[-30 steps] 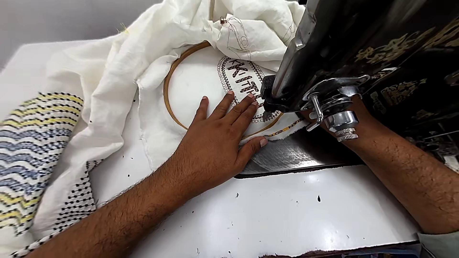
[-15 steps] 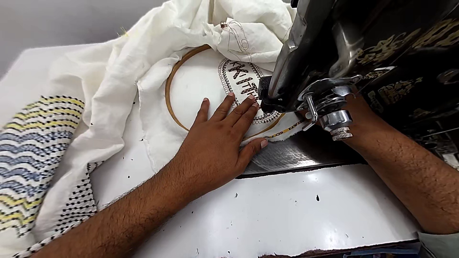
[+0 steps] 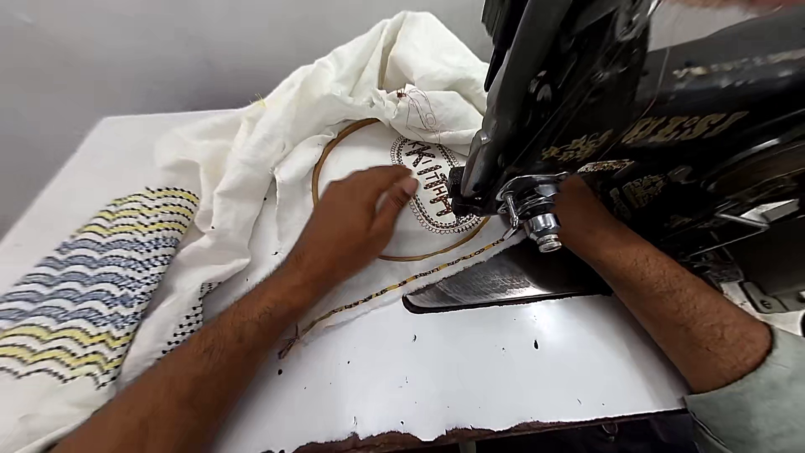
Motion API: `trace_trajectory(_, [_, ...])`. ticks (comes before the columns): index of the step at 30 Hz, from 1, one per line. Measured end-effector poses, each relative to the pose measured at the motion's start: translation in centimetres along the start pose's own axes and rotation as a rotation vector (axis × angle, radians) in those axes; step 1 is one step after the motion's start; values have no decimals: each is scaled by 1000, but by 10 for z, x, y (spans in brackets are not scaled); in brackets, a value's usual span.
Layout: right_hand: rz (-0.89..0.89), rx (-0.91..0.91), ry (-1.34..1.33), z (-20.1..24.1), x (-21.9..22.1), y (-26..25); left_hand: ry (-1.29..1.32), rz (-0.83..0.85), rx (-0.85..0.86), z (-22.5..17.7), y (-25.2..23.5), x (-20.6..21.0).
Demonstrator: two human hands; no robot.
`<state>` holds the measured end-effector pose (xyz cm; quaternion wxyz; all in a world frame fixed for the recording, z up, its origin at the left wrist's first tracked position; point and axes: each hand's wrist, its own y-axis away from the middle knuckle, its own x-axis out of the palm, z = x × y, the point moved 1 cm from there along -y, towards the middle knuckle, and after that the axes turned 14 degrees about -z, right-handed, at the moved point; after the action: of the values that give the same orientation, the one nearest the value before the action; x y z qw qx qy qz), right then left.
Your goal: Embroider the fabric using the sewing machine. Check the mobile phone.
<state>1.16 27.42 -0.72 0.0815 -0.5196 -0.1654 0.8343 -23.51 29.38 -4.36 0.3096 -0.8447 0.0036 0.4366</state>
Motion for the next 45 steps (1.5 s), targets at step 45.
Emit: trace_trajectory(45, [-37,-487,-340,-72,90,-40,32,39,-9,29,-33,17])
